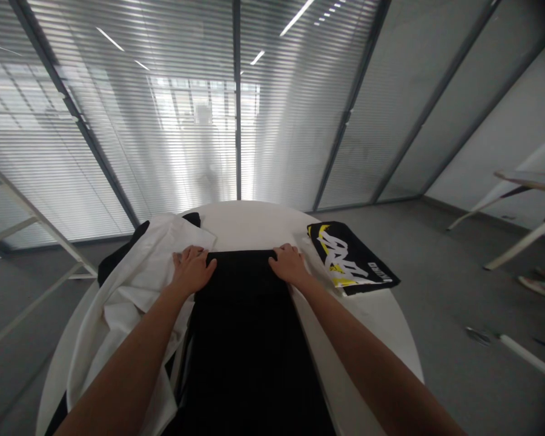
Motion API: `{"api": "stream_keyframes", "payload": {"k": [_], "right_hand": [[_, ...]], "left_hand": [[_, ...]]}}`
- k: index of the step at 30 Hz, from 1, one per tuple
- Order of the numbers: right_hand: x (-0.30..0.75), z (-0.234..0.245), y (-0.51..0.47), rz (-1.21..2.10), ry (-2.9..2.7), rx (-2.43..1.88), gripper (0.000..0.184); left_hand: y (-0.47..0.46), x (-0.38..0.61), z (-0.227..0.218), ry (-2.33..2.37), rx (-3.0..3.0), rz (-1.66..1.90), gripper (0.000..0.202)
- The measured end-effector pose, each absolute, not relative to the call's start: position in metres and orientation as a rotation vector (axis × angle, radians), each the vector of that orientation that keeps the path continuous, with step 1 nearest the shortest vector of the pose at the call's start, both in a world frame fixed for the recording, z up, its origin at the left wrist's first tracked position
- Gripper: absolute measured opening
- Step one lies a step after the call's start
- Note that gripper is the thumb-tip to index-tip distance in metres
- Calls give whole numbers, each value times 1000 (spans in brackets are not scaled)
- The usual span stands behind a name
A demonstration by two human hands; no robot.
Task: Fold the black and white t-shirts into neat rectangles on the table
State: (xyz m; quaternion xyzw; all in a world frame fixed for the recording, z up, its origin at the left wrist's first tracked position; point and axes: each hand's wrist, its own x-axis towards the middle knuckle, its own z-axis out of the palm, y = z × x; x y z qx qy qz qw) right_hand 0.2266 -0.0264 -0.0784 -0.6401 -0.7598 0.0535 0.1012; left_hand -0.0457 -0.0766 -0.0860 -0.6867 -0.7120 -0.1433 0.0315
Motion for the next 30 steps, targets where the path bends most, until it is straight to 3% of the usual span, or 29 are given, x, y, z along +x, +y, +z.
{"api": "stream_keyframes", "payload": {"k": [7, 13, 16, 20, 25, 30], "right_hand": [[231, -76, -19, 338, -2075, -1854, 32], [235, -68, -11, 955, -1722, -1508, 19], [237, -62, -9, 1228, -1420, -1307, 22], [243, -51, -10, 1347, -1258, -1158, 30], [245, -42, -13, 1394, -1419, -1171, 33], [242, -43, -17, 1348, -1610, -1238, 19]], "left_hand": [[-73, -48, -83, -2179, -2173, -582, 38], [-69, -52, -74, -2283, -2223, -940, 37], [-70, -58, -64, -2271, -2295, -1246, 41], [-74, -67, -49, -2270, -2392, -1464, 55], [-75, -73, -48, -2287, -2474, -1313, 35], [-73, -71, -52, -2284, -2298, -981, 22]]}}
